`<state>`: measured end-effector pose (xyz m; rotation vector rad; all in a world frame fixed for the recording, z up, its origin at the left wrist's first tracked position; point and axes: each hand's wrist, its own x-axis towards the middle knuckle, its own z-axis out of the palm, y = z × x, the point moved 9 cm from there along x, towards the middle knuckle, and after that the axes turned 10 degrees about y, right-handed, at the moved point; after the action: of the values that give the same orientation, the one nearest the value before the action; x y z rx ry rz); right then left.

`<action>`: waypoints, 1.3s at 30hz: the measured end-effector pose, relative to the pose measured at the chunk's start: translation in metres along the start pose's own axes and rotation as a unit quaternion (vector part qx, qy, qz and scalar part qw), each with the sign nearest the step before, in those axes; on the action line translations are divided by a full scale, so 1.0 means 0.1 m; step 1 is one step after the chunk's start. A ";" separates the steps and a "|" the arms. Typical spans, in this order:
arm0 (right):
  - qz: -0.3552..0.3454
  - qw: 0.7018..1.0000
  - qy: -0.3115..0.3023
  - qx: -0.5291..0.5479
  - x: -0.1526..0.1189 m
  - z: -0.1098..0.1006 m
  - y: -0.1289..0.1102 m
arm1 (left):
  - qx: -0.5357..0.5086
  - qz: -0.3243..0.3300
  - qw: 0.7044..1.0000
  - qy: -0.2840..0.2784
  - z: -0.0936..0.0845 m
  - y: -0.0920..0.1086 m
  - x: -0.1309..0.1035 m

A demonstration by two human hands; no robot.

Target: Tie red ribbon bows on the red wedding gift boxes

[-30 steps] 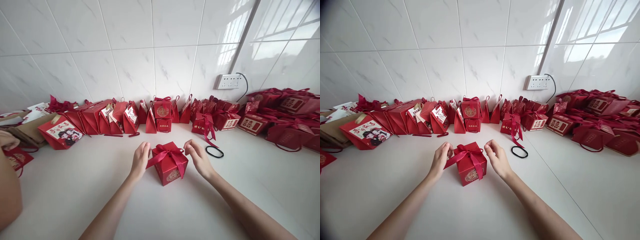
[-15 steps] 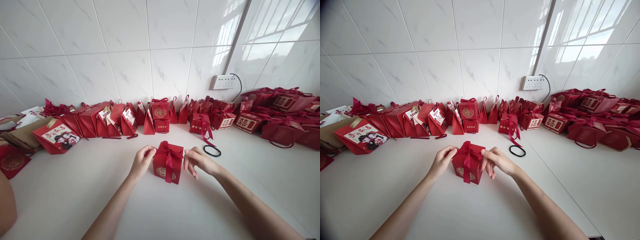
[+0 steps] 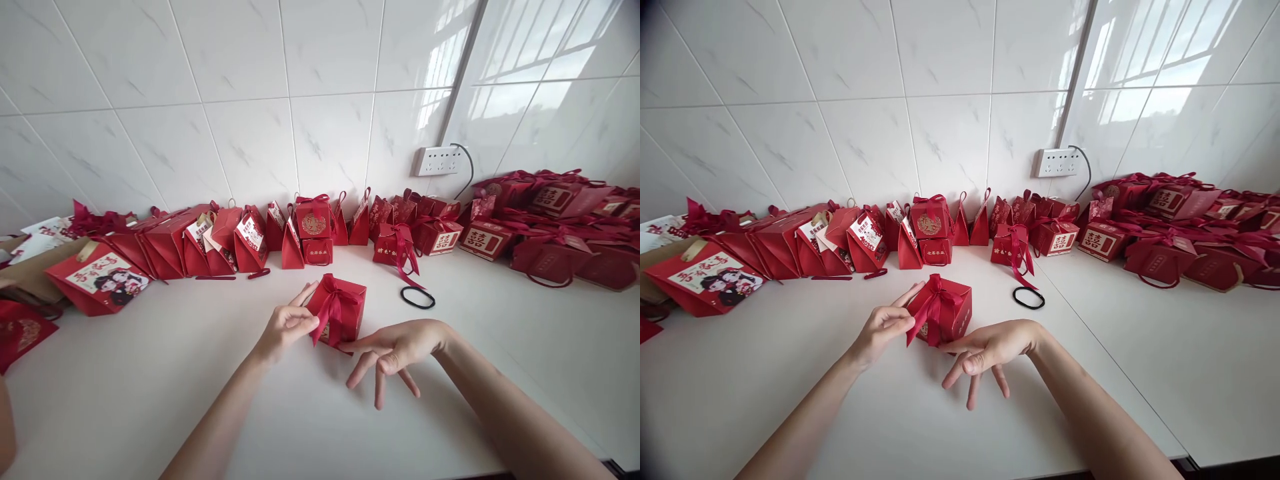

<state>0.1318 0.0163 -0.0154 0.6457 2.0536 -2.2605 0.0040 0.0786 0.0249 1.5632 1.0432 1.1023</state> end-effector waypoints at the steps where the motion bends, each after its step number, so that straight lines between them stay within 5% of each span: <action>1: -0.003 1.000 -0.006 0.005 -0.01 0.01 -0.01 | 0.020 0.005 1.000 -0.008 0.03 0.00 -0.01; 9: -0.001 0.998 0.057 0.000 -0.11 -0.11 -0.06 | 0.164 0.094 0.982 -0.020 0.18 0.01 -0.06; 12: -0.038 0.990 0.129 0.030 -0.17 -0.28 -0.12 | 0.182 0.128 0.975 -0.015 0.21 0.06 -0.08; 19: -0.081 0.888 0.442 0.095 -0.28 -0.77 -0.19 | 0.236 0.223 0.946 0.021 0.22 0.22 -0.18; 26: -0.078 0.854 0.510 0.070 -0.25 -0.75 -0.26 | 0.216 0.268 0.939 0.008 0.35 0.37 -0.32; 29: -0.087 0.852 0.512 0.072 -0.26 -0.76 -0.26 | 0.115 0.241 0.963 0.042 0.22 0.39 -0.29; 34: -0.091 0.881 0.458 0.081 -0.17 -0.68 -0.26 | -0.027 0.069 0.967 0.243 -0.27 0.08 -0.12; 39: -0.092 0.895 0.428 0.080 -0.10 -0.58 -0.28 | -0.047 -0.061 0.974 0.215 -0.20 -0.18 -0.03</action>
<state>0.1492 0.0733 0.0116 1.8029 2.2974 -2.5385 -0.0185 0.0838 0.0103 1.1914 1.3311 1.4179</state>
